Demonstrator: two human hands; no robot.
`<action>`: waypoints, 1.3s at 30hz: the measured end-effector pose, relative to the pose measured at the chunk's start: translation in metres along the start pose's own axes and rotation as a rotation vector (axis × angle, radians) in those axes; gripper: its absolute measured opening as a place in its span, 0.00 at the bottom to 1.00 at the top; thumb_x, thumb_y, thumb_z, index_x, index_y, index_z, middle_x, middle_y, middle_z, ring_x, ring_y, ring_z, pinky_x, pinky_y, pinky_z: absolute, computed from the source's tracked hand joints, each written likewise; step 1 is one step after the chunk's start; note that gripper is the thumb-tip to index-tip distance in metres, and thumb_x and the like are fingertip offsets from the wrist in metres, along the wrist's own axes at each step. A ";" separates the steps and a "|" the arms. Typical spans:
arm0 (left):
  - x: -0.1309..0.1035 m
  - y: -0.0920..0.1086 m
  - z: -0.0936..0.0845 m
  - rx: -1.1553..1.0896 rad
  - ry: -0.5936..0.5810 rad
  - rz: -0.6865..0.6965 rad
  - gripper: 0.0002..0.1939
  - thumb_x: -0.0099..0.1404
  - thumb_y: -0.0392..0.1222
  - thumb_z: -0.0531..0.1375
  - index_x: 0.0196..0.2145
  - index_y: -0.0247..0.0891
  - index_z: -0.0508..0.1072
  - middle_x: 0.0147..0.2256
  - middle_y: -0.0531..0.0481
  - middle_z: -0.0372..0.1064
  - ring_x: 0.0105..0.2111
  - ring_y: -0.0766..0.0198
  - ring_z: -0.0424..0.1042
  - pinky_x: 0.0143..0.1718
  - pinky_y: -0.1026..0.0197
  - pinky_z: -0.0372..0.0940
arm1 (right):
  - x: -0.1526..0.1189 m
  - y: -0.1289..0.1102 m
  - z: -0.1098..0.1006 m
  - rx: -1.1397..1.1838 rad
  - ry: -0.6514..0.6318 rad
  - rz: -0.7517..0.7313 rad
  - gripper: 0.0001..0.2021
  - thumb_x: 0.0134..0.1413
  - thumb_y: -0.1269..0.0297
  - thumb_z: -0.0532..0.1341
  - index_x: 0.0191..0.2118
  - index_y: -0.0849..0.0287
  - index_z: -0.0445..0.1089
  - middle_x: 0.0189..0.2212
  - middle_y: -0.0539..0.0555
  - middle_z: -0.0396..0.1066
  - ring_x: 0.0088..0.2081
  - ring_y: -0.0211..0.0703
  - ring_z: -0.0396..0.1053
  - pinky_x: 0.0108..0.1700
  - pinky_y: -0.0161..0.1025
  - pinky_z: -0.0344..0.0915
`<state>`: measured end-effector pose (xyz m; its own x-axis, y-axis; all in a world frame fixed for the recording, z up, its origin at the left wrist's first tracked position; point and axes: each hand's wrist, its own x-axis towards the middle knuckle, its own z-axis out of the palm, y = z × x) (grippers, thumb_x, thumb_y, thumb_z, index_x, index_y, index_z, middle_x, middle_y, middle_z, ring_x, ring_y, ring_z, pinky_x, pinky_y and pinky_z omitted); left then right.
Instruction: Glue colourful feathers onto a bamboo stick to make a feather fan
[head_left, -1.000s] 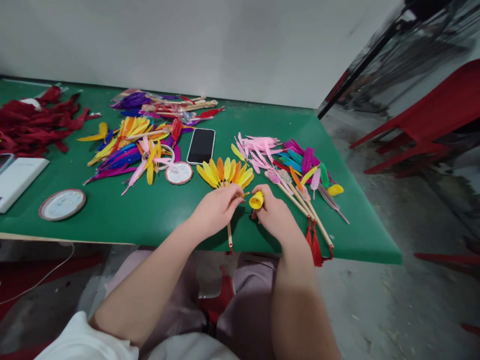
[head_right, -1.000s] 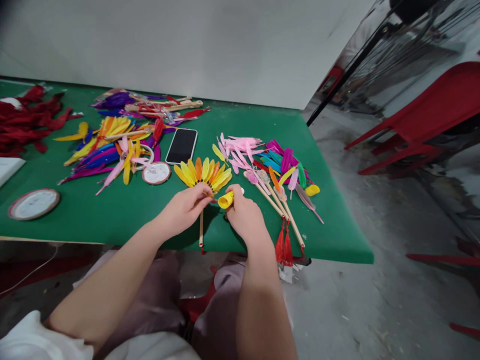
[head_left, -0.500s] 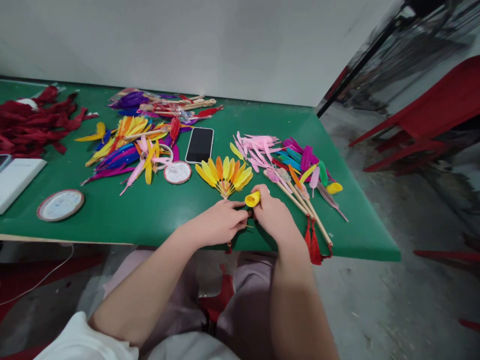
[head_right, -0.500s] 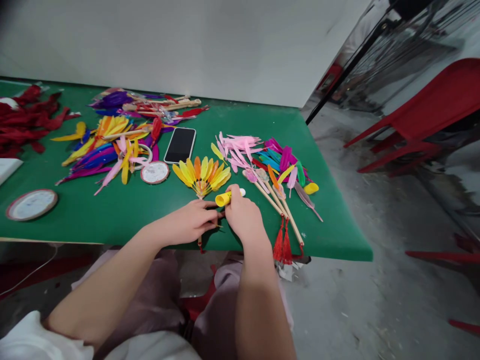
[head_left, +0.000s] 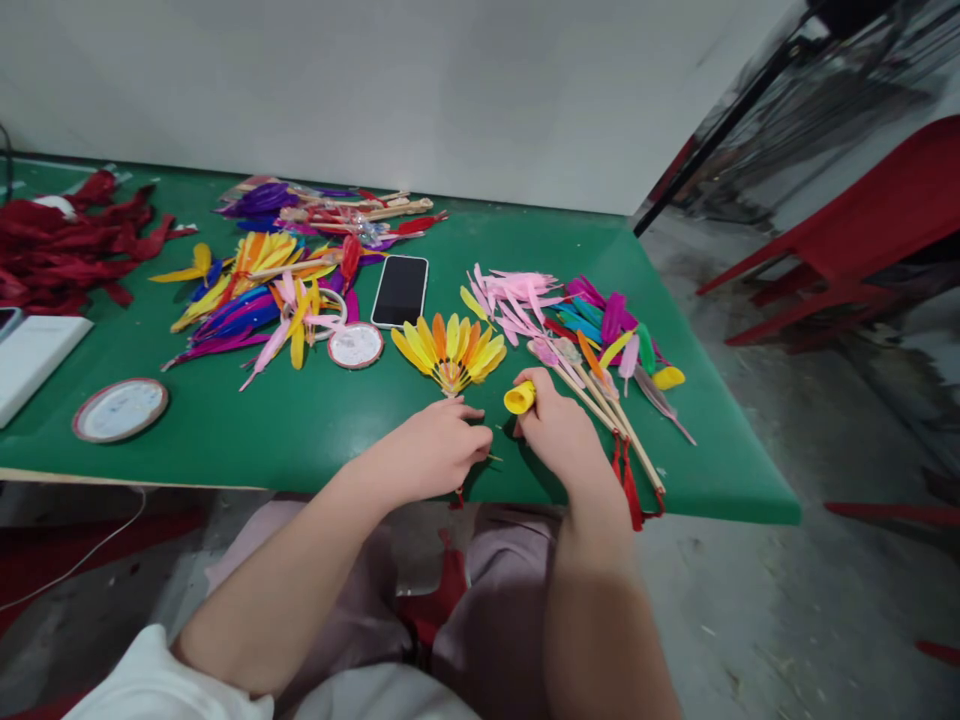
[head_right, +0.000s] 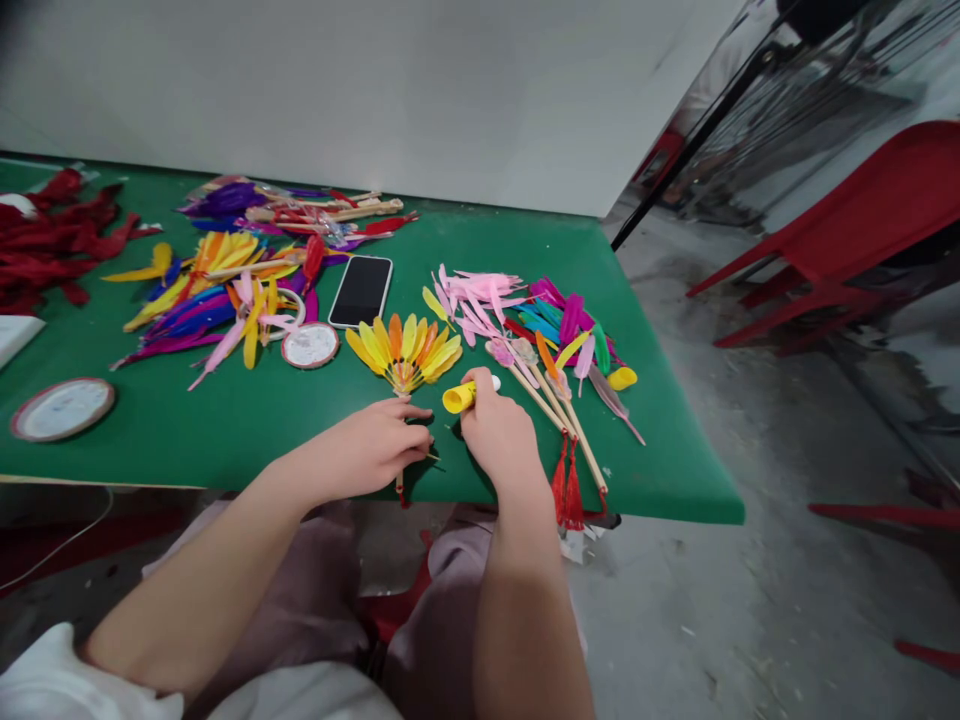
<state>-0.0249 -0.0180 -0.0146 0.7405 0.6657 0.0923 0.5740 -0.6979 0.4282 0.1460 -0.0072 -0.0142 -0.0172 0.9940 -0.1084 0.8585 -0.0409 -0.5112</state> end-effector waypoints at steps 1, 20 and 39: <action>0.001 -0.001 -0.001 -0.044 0.048 -0.008 0.09 0.62 0.36 0.51 0.29 0.37 0.71 0.34 0.46 0.71 0.45 0.60 0.67 0.46 0.57 0.62 | 0.000 0.001 0.000 0.085 0.018 -0.013 0.12 0.50 0.70 0.50 0.41 0.54 0.60 0.19 0.48 0.67 0.22 0.41 0.65 0.26 0.35 0.55; 0.008 0.002 0.013 0.034 1.086 -0.110 0.06 0.56 0.35 0.59 0.33 0.39 0.73 0.29 0.52 0.74 0.33 0.66 0.71 0.45 0.54 0.59 | 0.003 -0.035 0.020 2.232 -0.153 -0.032 0.14 0.51 0.57 0.49 0.25 0.59 0.64 0.06 0.41 0.48 0.10 0.28 0.43 0.12 0.26 0.42; 0.012 0.010 0.007 -0.065 1.277 -0.087 0.14 0.58 0.29 0.54 0.42 0.37 0.69 0.24 0.54 0.69 0.26 0.70 0.66 0.42 0.56 0.60 | -0.003 -0.057 0.015 2.270 -0.100 -0.196 0.10 0.45 0.60 0.52 0.34 0.56 0.66 0.25 0.51 0.63 0.23 0.33 0.58 0.15 0.25 0.53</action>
<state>-0.0083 -0.0186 -0.0153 -0.1786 0.5130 0.8396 0.5585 -0.6496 0.5158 0.0889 -0.0097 0.0025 -0.0793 0.9953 0.0556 -0.9467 -0.0577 -0.3168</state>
